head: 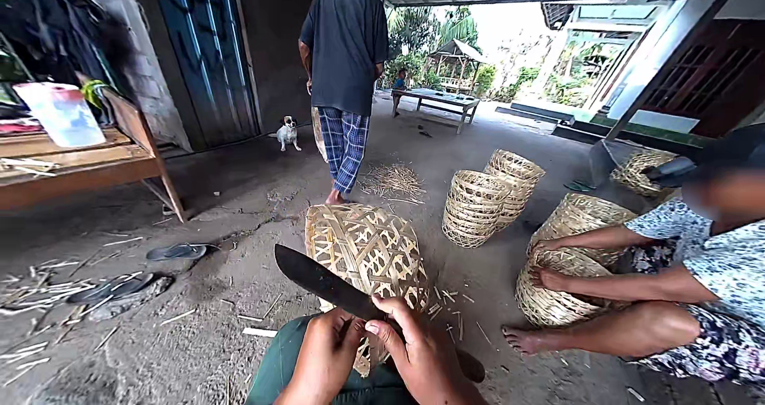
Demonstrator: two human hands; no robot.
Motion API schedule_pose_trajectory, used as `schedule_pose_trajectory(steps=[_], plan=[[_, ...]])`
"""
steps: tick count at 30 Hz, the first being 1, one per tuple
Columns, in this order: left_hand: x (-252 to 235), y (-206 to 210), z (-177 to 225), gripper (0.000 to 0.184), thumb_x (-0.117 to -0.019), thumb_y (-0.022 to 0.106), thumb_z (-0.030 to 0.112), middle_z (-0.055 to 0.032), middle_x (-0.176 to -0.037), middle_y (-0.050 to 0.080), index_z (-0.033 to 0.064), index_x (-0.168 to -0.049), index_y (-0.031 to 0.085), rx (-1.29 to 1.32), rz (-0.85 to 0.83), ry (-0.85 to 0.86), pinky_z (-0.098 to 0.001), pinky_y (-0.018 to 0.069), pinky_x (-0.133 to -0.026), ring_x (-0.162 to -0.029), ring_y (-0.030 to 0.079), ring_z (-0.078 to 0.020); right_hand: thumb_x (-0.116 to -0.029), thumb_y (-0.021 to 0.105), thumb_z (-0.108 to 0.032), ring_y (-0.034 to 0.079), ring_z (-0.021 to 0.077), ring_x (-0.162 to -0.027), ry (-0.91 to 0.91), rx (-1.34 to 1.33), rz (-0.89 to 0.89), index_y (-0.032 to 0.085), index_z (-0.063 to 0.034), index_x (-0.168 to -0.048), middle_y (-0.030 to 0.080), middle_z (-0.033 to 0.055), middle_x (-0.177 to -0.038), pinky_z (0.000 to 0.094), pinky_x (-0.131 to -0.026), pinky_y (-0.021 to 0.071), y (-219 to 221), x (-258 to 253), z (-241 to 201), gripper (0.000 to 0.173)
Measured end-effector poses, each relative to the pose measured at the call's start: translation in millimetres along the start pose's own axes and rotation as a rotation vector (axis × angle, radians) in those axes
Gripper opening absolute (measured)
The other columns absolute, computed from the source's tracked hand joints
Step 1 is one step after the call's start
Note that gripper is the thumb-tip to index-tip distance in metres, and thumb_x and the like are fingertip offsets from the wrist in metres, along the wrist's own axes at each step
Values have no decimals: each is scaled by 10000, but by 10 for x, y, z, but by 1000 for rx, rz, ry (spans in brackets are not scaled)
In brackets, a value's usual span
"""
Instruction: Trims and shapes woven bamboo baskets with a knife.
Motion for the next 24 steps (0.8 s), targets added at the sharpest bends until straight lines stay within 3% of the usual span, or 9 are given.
schedule_pose_trajectory(steps=[3,8,12,15,17,19,20,22,24], plan=[[72,-33,-13,167,-978,584,175,54,-770,727,109,-922,726,62,-39,-22,-257,619,-684,-709,710,-43,-1036,591,-421,746,150,-870,-108,59,11,724,-160,-1264,773,23,-1027,362,-747,630,-44,45,-31,371],[172,-103,-35,191,-985,591,157,40,-741,705,74,-869,719,94,-57,-19,-230,569,-661,-685,671,-14,-1047,564,-435,708,200,-775,-241,185,-20,721,-220,-1296,731,62,-878,359,-675,587,-99,113,-46,364],[192,-154,-36,162,-978,602,132,29,-760,695,55,-889,714,147,-59,-10,-234,571,-676,-695,660,-21,-1058,556,-411,671,224,-720,-287,252,-37,692,-286,-1349,691,80,-840,368,-611,549,-143,96,-45,345],[225,-402,-113,224,-1047,562,191,-6,-837,705,41,-962,704,231,-119,-96,-292,597,-717,-747,680,-84,-1078,514,-292,674,349,-691,-140,345,18,643,-249,-1413,692,185,-881,526,-568,544,-520,-92,226,361],[264,-629,-226,223,-1061,543,167,-35,-934,741,16,-1004,697,359,-197,-133,-319,627,-784,-823,720,-115,-1105,434,-288,675,370,-763,59,296,9,549,-171,-1505,699,231,-956,584,-665,546,-884,-245,557,431],[328,-742,-284,204,-1056,552,137,-43,-1023,749,-6,-1126,679,490,-300,-145,-323,627,-833,-890,729,-121,-1110,402,-343,590,163,-657,192,128,3,498,-96,-1517,650,102,-857,369,-600,520,-974,-259,763,485],[368,-753,-293,257,-1045,569,119,-62,-1060,735,-28,-1250,615,544,-343,-145,-341,620,-864,-931,723,-144,-1106,420,-355,568,75,-628,248,-12,-3,498,-54,-1476,628,35,-832,269,-572,515,-901,-198,789,483],[362,-765,-254,619,-995,620,42,-144,-1269,668,-44,-1524,311,663,-402,-119,-405,578,-991,-1117,689,-243,-1085,488,-316,584,17,-600,318,-284,10,456,6,-1376,621,-38,-790,203,-539,530,-608,-91,720,435],[319,-789,-163,786,-941,628,-55,-176,-1429,551,-1,-1574,163,786,-391,-69,-431,522,-1071,-1240,619,-290,-1073,508,-287,599,28,-591,327,-466,27,404,10,-1377,618,-52,-771,208,-524,539,-286,0,622,438]])
Point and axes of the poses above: each hand's wrist, its own x-axis away from the middle knuckle, its own y-axis out of the palm, z = x × y, the point moved 4 cm from there along -x, towards the middle knuckle
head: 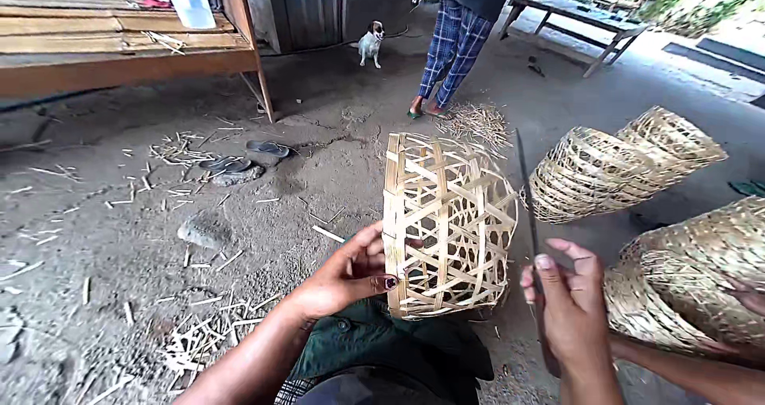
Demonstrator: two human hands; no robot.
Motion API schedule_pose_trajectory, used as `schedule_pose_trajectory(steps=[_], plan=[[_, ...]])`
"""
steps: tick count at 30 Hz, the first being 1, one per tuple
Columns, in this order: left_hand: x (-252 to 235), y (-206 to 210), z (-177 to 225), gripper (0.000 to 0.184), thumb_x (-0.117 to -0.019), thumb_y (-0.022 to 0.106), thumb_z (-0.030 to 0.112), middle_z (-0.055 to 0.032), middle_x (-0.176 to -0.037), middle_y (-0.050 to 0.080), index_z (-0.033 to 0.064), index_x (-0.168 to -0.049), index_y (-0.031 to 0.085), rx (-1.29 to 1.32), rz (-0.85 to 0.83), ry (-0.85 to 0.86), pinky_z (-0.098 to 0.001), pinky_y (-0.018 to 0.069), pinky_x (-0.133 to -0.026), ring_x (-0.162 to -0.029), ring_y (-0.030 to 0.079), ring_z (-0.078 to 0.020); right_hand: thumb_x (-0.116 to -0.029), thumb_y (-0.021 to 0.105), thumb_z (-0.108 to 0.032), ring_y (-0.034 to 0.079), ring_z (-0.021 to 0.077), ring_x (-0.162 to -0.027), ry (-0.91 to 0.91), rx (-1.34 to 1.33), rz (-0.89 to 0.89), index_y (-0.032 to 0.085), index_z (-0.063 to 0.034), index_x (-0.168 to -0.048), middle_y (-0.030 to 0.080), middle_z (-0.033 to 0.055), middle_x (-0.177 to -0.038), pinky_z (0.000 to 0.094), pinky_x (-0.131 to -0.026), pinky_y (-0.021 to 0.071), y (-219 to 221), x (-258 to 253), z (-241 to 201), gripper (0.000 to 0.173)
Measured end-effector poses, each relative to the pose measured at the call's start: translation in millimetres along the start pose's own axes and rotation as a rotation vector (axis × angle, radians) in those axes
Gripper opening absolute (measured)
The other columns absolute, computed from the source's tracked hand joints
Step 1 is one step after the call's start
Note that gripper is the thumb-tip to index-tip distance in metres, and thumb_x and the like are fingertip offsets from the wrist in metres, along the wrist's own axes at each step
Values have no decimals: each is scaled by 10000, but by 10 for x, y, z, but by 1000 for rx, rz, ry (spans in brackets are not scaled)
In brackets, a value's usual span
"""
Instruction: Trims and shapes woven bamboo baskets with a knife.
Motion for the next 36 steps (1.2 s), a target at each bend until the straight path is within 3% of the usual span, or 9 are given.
schedule_pose_trajectory(steps=[3,6,8,10,16,21,25,30,36], plan=[[20,15,110,586,-977,596,29,-169,-1376,608,37,-1514,361,177,116,54,-451,496,-1082,-1215,632,-273,-1021,595,-459,609,21,-692,-62,-178,-42,277,3,-1499,621,-66,-887,198,-608,549,326,109,44,737],[57,-6,202,280,-1071,505,196,-136,-1071,746,27,-1263,618,161,452,-42,-354,585,-917,-963,728,-186,-871,809,-373,603,41,-724,-95,-302,-85,179,27,-1532,626,-21,-939,198,-662,549,540,121,-16,998],[74,-42,217,236,-1076,487,129,-138,-936,754,-8,-1103,677,130,675,-105,-324,614,-808,-843,740,-176,-830,850,-311,587,45,-683,-92,-328,-110,168,30,-1533,605,-26,-884,193,-628,539,634,105,-34,1037],[103,-102,187,241,-1079,468,106,-155,-969,744,-19,-1073,674,227,725,-157,-383,603,-880,-927,734,-221,-819,859,-292,582,54,-672,-77,-335,-124,186,31,-1531,603,-19,-875,197,-616,535,682,85,-39,1032],[190,-154,96,206,-1029,544,125,-146,-1199,704,15,-1110,699,370,548,-311,-435,566,-972,-1147,670,-245,-807,860,-298,558,25,-708,-76,-376,-133,189,49,-1518,555,-30,-953,171,-648,523,661,-17,85,1036],[154,-1,57,136,-950,641,83,-130,-1127,730,27,-1035,731,290,420,-298,-382,584,-930,-1039,704,-207,-817,842,-412,552,-7,-764,-91,-395,-123,201,37,-1534,563,-41,-1065,151,-692,509,560,-41,294,1061],[88,184,21,303,-913,702,48,-19,-1055,748,61,-1216,687,178,209,-305,-314,581,-930,-974,707,-113,-796,857,-455,555,-14,-767,-98,-471,-167,183,-3,-1561,576,-52,-1089,150,-708,514,449,-12,491,1115],[21,419,-62,327,-930,719,62,31,-1020,708,93,-1230,592,25,-60,-280,-265,583,-881,-933,686,-73,-764,846,-562,532,-36,-721,-120,-471,-229,255,-109,-1564,587,-106,-988,132,-655,490,352,-23,659,1093],[-21,122,74,102,-968,673,105,-28,-959,755,45,-1022,735,-292,388,-141,-314,603,-876,-909,719,-118,-835,833,-431,554,-7,-768,-9,-460,-138,291,-107,-1574,582,-75,-1004,153,-710,509,465,-18,550,972]])
Point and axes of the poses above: each hand's wrist, its own x-axis away from the middle knuckle, its own y-axis out of the palm, z = x × y, the point moved 4 cm from there along -x, towards the middle knuckle
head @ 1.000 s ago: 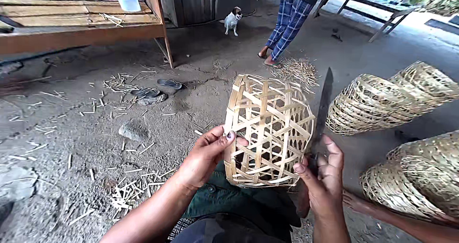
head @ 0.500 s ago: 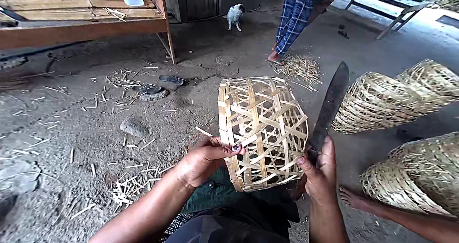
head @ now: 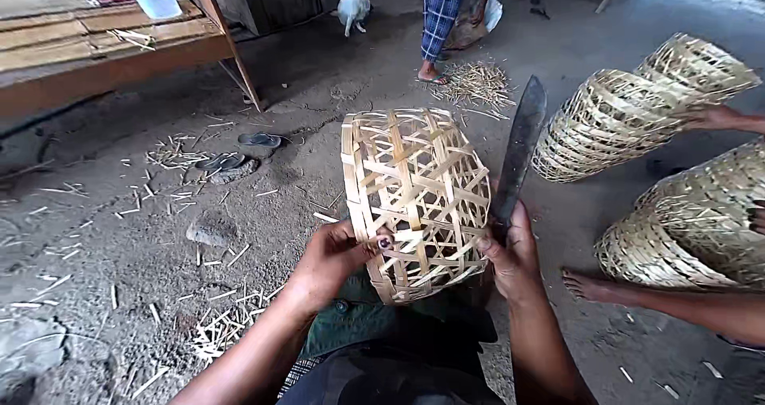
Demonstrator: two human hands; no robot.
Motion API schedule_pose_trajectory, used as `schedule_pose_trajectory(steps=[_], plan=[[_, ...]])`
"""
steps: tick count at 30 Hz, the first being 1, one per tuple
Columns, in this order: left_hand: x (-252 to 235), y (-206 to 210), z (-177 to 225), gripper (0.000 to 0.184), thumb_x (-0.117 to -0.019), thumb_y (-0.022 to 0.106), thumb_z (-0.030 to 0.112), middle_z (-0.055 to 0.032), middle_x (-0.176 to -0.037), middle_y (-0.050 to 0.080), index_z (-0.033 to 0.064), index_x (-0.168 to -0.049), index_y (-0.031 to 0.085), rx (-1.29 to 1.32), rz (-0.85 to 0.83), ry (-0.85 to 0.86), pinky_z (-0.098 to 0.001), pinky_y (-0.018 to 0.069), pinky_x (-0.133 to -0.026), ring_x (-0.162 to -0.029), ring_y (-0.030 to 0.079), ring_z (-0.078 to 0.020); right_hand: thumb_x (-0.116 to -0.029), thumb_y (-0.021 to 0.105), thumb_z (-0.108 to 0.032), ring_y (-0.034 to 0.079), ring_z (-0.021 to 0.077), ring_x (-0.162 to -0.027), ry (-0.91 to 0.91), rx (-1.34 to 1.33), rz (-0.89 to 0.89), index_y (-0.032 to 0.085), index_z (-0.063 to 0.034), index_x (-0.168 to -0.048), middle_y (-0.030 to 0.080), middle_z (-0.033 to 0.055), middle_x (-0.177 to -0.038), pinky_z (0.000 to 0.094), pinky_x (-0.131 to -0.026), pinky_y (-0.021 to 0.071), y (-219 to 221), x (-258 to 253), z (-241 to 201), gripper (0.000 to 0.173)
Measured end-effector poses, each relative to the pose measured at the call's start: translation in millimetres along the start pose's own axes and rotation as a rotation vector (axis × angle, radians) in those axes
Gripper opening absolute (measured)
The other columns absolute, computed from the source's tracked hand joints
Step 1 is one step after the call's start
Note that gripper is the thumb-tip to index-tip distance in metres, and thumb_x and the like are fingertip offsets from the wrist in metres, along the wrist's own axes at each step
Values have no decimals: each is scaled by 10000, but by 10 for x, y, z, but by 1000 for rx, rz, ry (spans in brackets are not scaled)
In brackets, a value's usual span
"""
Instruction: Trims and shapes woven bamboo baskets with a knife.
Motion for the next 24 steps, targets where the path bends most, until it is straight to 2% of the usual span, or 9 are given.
schedule_pose_trajectory(steps=[6,12,14,15,17,18,19,22,24], plan=[[-62,-311,-26,69,-942,664,93,-34,-849,737,35,-959,695,-58,255,-3,-302,609,-798,-809,715,-116,-846,830,-395,547,43,-682,35,110,51,304,-48,-1571,566,-36,-877,175,-629,508,376,-12,-175,960],[-92,-429,-135,94,-860,721,116,12,-630,653,68,-833,645,-297,490,20,-247,548,-519,-539,631,-70,-854,814,-454,539,44,-659,19,264,44,357,-103,-1559,581,-38,-859,179,-575,482,585,26,-230,911],[-73,-471,-214,119,-830,740,122,12,-607,631,78,-814,631,-316,534,-4,-249,521,-482,-506,604,-71,-848,814,-480,531,44,-643,24,282,23,353,-138,-1566,571,-46,-842,181,-559,477,616,56,-226,920],[-67,-492,-247,101,-858,726,87,-7,-634,644,68,-827,632,-160,484,-9,-253,539,-516,-537,617,-80,-851,810,-482,521,44,-636,17,286,14,355,-137,-1567,564,-47,-835,183,-555,468,625,64,-233,915],[-53,-544,-344,69,-947,676,129,-61,-833,729,67,-936,706,398,217,-47,-364,614,-780,-769,709,-141,-856,807,-473,499,30,-625,-2,263,7,345,-96,-1567,557,-55,-831,168,-551,450,623,66,-272,929],[-31,-557,-438,198,-958,719,250,-80,-963,746,74,-1049,736,643,31,-67,-460,585,-946,-919,727,-191,-847,812,-482,502,26,-627,4,251,7,327,-68,-1566,556,-56,-836,163,-555,460,604,79,-294,961],[-22,-536,-511,289,-935,743,325,-76,-1042,752,98,-1114,751,787,-100,-75,-505,536,-1036,-1012,723,-212,-837,817,-492,507,23,-628,8,245,8,307,-35,-1561,556,-57,-838,160,-557,468,585,90,-309,997],[-68,-474,-574,380,-928,746,352,-101,-1185,723,104,-1214,715,821,-202,-53,-543,496,-1080,-1141,684,-262,-821,833,-492,517,42,-629,21,234,14,321,40,-1537,581,-27,-858,175,-553,483,503,128,-294,1028],[-170,-445,-497,628,-939,726,398,-197,-1438,572,82,-1442,525,782,-287,-10,-567,448,-1117,-1305,577,-369,-808,846,-473,506,29,-629,22,202,13,312,63,-1533,579,-33,-856,162,-549,466,443,158,-284,1047]])
Point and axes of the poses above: each hand's wrist, its own x-axis away from the middle knuckle, its own y-axis out of the palm, z = x × y, the point moved 4 cm from there along -x, towards the middle knuckle
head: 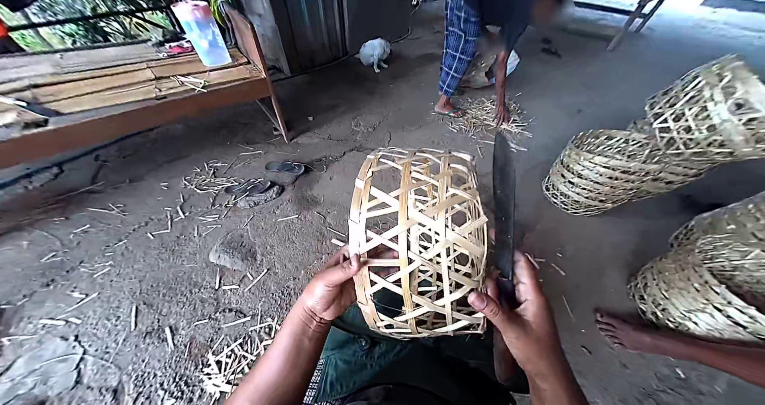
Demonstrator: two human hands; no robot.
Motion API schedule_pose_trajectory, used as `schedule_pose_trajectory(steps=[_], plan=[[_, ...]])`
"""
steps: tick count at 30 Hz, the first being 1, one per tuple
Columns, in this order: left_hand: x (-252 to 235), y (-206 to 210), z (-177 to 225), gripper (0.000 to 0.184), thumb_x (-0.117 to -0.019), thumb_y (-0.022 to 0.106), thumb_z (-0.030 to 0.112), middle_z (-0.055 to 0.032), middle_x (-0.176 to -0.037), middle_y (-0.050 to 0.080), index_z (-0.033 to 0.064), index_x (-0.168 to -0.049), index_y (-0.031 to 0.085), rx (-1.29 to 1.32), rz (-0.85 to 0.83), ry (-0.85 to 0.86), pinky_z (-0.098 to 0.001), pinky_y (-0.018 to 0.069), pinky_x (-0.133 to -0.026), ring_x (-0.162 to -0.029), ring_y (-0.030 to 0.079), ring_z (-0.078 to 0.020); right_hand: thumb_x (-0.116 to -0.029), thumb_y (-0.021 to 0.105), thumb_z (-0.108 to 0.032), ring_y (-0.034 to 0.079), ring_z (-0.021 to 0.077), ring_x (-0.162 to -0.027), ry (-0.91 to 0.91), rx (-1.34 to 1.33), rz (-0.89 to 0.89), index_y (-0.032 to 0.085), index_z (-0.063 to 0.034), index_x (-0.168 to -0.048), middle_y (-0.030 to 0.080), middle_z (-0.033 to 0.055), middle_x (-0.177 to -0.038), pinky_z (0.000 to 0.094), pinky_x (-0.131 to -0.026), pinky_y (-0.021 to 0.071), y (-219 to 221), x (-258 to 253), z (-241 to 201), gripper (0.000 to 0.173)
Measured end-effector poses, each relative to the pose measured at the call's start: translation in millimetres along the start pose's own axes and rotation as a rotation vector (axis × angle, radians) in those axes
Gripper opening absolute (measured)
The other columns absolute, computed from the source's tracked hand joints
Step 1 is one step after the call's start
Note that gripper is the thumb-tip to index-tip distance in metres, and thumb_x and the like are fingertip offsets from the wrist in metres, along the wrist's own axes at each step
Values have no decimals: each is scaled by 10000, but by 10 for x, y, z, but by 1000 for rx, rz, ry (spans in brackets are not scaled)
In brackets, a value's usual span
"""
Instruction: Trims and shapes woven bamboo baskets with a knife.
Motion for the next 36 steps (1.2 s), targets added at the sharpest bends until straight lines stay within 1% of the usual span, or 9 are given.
schedule_pose_trajectory(steps=[3,7,13,17,20,22,25,29,36], plan=[[-189,269,157,719,-1003,637,389,-243,-1525,473,186,-1594,282,35,-122,-41,-495,519,-1061,-1287,589,-415,-796,868,-433,520,23,-669,-6,-116,-14,250,72,-1548,603,-5,-973,156,-579,479,-101,53,10,1097],[-402,808,489,526,-1056,501,93,-208,-1382,615,137,-1561,362,-260,-156,13,-455,542,-1047,-1180,671,-328,-917,752,-425,584,23,-684,26,-293,22,217,-46,-1573,641,-30,-1002,176,-588,520,-312,82,-46,927],[-339,1228,222,380,-1059,519,170,-17,-1224,711,115,-1434,546,-1251,-356,-31,-341,584,-949,-1070,687,-100,-1056,458,-136,609,120,-647,183,-140,277,171,-56,-1616,627,64,-912,238,-534,533,-666,146,-9,635],[-212,1050,-673,582,-1056,484,103,-196,-1115,713,277,-1600,371,-1625,-392,-415,-644,541,-831,-973,700,-421,-1124,318,-228,593,107,-605,366,-88,357,181,-123,-1634,637,54,-944,234,-490,509,-720,239,124,538],[-31,995,-1071,583,-1039,506,79,-144,-1426,600,246,-1587,395,-1576,-514,-543,-669,509,-949,-1214,631,-418,-1104,383,-378,643,84,-853,443,52,323,226,-145,-1636,579,57,-1344,236,-697,560,-699,324,241,601],[-15,962,-1081,511,-1038,540,126,-160,-1365,640,171,-1542,469,-1479,-511,-422,-629,520,-948,-1170,660,-389,-1083,443,-326,632,84,-826,411,86,314,198,-78,-1622,587,66,-1161,238,-703,564,-677,375,314,642],[-74,947,-834,402,-1051,580,231,-66,-1308,688,117,-1436,596,-1272,-319,34,-394,538,-1043,-1180,667,-169,-1063,504,-264,635,65,-847,329,109,289,221,-8,-1597,601,80,-1199,222,-740,568,-732,356,375,656],[-205,635,-146,320,-1040,558,186,-41,-1395,638,78,-1317,676,-1264,175,465,-403,538,-1078,-1289,606,-179,-1070,504,-280,644,51,-864,364,161,302,282,6,-1589,617,93,-1263,202,-732,562,-761,306,417,634],[-306,-946,384,607,-1066,357,566,25,-1638,360,280,-1602,332,-668,931,194,-549,343,-1154,-1498,342,-217,-1105,436,-308,638,64,-665,465,194,341,425,-16,-1526,659,19,-885,208,-550,542,-790,192,572,512]])
Point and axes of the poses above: each hand's wrist, its own x-axis away from the middle knuckle, its own y-axis out of the palm, z = x × y, the point moved 4 cm from there along -x, towards the middle knuckle
